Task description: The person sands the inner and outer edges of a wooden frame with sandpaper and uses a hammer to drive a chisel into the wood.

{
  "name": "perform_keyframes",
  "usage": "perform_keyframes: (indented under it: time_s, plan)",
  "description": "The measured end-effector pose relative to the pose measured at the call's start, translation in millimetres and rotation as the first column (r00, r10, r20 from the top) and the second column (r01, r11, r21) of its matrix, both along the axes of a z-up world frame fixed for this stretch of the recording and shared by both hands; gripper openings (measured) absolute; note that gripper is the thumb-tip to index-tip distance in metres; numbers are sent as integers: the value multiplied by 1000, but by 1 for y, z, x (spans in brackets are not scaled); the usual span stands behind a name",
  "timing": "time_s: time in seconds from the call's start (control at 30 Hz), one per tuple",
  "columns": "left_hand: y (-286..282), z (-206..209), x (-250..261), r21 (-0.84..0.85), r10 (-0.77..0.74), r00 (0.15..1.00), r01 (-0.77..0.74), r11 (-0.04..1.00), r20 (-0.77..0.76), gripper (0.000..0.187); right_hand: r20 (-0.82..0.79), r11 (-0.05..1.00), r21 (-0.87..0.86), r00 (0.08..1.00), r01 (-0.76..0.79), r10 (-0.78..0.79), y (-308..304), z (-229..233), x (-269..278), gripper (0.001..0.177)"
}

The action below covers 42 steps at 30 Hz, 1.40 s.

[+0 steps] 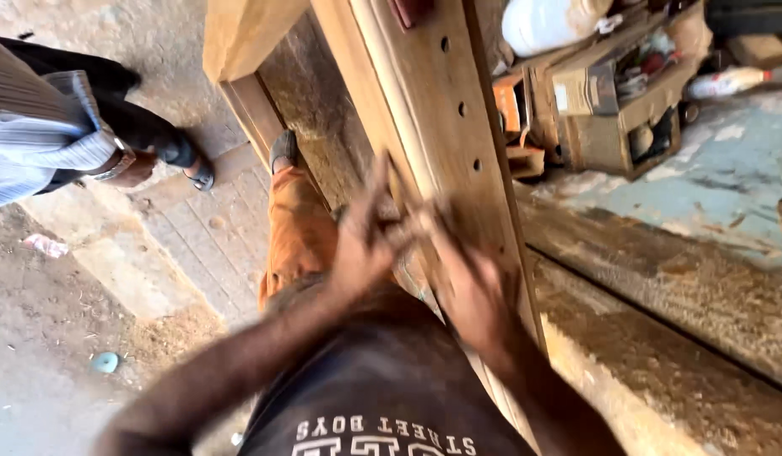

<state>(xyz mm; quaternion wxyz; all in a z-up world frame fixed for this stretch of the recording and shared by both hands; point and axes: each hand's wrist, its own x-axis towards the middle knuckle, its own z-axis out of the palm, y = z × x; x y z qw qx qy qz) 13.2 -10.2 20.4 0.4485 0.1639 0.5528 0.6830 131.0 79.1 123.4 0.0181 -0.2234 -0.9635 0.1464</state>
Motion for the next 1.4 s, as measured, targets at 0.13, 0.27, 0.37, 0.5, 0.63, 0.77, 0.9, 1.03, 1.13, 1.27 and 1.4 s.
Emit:
perform_keyframes:
  time_s: [0.13,0.27,0.37,0.5,0.63,0.77,0.9,1.03,1.13,1.27,1.4]
  plan:
    - [-15,-8,18,-35,7,980,-15,999,-199,104,-6,996,-91,1000,-11,11,0,-10,9,59]
    - [-2,14,-2,-64,-21,992,29,998,123,110,80,996,-81,996,33,-26,1,-12,14,61]
    - [-16,-12,46,57,54,999,-54,997,8,104,33,999,-37,999,33,-32,-13,-11,50,58]
    - [-19,3,34,57,-32,996,27,998,78,103,29,1000,-29,1000,8,-7,-6,-17,37,56]
    - [-13,-4,39,113,23,993,-36,993,114,99,-32,1000,-20,999,16,-17,-15,-18,55,56]
    - [-36,-19,77,-53,-44,998,46,998,36,105,-61,999,-25,998,-22,20,-10,-6,39,56]
    - [-35,-21,59,45,-49,998,51,998,-31,101,-47,999,-2,998,-37,37,-17,-9,54,54]
    - [-43,-18,71,8,-48,915,56,998,-401,101,16,1000,8,999,29,-29,-33,-2,126,61]
    - [-52,-20,79,-99,-141,509,110,989,-849,96,4,982,-85,986,168,-168,-39,-11,188,53]
    - [-12,18,-12,-675,-636,-265,456,580,-725,96,-272,935,-133,895,330,-355,-29,-33,181,51]
    - [5,-32,-38,-556,-556,-18,-25,831,-831,77,-351,928,-65,862,368,-366,-38,-72,209,47]
